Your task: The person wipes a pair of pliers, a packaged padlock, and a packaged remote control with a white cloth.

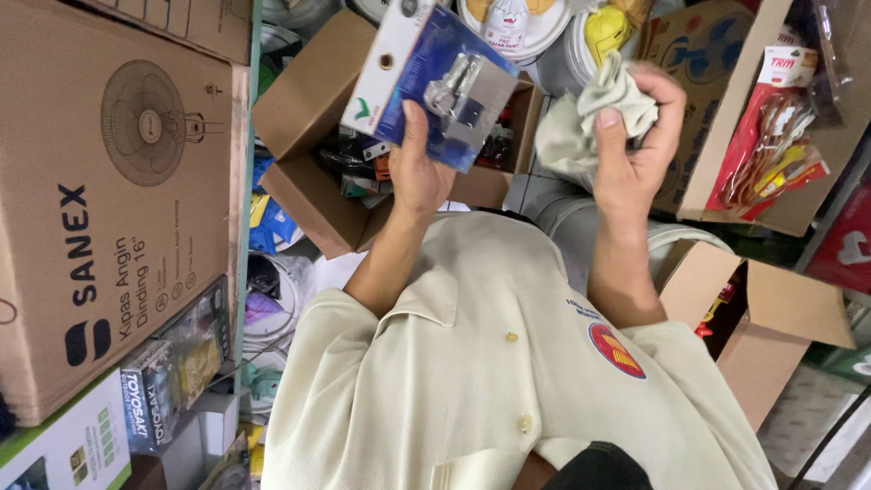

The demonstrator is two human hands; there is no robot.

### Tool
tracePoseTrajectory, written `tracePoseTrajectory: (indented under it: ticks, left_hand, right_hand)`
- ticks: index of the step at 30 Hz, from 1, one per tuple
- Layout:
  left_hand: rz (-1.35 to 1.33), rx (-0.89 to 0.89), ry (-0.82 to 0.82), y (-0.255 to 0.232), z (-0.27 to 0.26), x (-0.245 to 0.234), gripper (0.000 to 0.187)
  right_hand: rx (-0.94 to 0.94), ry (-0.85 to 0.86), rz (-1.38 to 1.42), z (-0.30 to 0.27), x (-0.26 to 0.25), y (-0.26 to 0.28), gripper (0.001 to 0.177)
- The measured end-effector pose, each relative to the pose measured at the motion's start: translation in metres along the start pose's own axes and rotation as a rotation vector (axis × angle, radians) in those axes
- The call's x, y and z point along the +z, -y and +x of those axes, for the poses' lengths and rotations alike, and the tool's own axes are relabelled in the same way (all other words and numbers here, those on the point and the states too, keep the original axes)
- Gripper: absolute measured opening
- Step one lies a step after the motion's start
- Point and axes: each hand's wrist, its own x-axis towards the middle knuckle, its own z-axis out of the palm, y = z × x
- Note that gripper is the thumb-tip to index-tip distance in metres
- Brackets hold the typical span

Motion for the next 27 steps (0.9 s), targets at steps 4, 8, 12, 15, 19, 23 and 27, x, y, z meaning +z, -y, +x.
tracePoseTrajectory:
  ticks: [4,8,12,15,19,23,27]
  left_hand:
    - [0.277,-0.125,-0.133,0.021,-0.008,-0.005,0.052]
    - [0.583,-0.069,-0.051,0.028,-0.023,-0.014,0.048]
    - [0.865,-0.118,-0.035,0.027,-0.029,-0.020,0.047]
    - [0.850,-0.171,-0.039,0.025,-0.026,-0.016,0.049]
    - [0.473,-0.145,-0.012,0.019,-0.024,-0.009,0.056]
    - [0.533,-0.206,0.003,0.021,-0.020,-0.005,0.055]
    - [0.744,-0.241,0.056,0.031,-0.016,0.000,0.054]
  right_hand:
    - [-0.401,0.315,-0.355,0.018,0.022,0.037,0.028]
    - [-0.314,0.360,-0.457,0.019,0.042,0.050,0.024]
    - [-0.274,0.346,-0.526,0.017,0.033,0.033,0.020]
    - [-0.265,0.363,-0.660,0.020,0.019,0.014,0.018]
    - [-0.131,0.330,-0.602,0.032,-0.006,0.004,0.023]
    - [-0.162,0.020,-0.310,0.027,-0.014,0.022,0.029]
    - [-0.400,0.310,-0.391,0.020,0.003,0.037,0.031]
